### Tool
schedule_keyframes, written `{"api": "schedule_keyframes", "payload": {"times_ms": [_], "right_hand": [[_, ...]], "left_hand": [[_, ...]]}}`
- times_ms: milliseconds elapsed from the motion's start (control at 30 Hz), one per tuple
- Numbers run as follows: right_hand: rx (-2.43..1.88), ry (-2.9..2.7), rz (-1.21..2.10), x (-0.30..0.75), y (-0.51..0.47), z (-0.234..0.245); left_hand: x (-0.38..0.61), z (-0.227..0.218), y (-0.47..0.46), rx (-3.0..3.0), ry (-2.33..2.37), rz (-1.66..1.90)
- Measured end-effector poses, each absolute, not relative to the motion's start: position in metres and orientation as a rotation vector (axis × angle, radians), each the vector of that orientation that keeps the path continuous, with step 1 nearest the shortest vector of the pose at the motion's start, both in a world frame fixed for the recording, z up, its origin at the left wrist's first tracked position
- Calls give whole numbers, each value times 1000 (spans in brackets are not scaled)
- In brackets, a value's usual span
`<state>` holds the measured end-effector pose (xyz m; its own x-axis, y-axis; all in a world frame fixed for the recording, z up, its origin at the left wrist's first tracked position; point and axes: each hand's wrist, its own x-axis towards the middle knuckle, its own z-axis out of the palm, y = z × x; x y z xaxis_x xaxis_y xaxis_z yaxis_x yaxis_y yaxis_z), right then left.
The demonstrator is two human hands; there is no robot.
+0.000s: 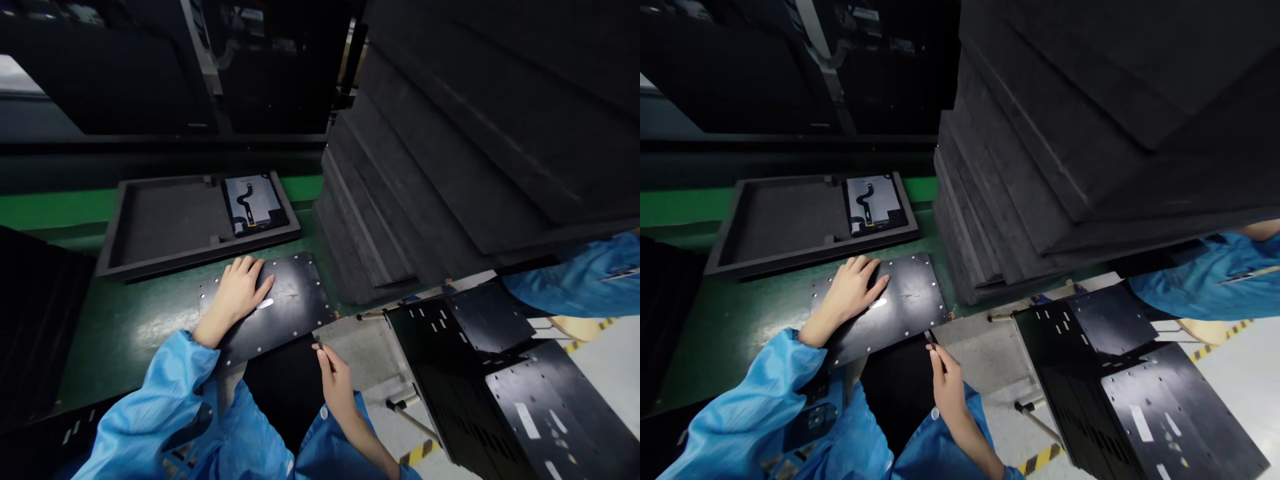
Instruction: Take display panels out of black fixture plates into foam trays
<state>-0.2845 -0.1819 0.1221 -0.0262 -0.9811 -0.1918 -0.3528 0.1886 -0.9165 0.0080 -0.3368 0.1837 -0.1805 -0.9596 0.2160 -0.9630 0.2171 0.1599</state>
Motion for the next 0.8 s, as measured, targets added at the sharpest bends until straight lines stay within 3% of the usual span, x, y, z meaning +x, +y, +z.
{"api": "schedule_keyframes", "payload": {"times_ms": [233,567,800], "right_hand": [[-1432,1564,-846,-289,-191,126],[-1479,1563,-1008,-274,-193,92],[-1604,1565,-754,-291,-202,136]], "left_hand": [[10,182,-339,1811,-2192,25],[9,186,-339,1796,-2173,-16],[9,188,-339,1801,-2157,-49]]}}
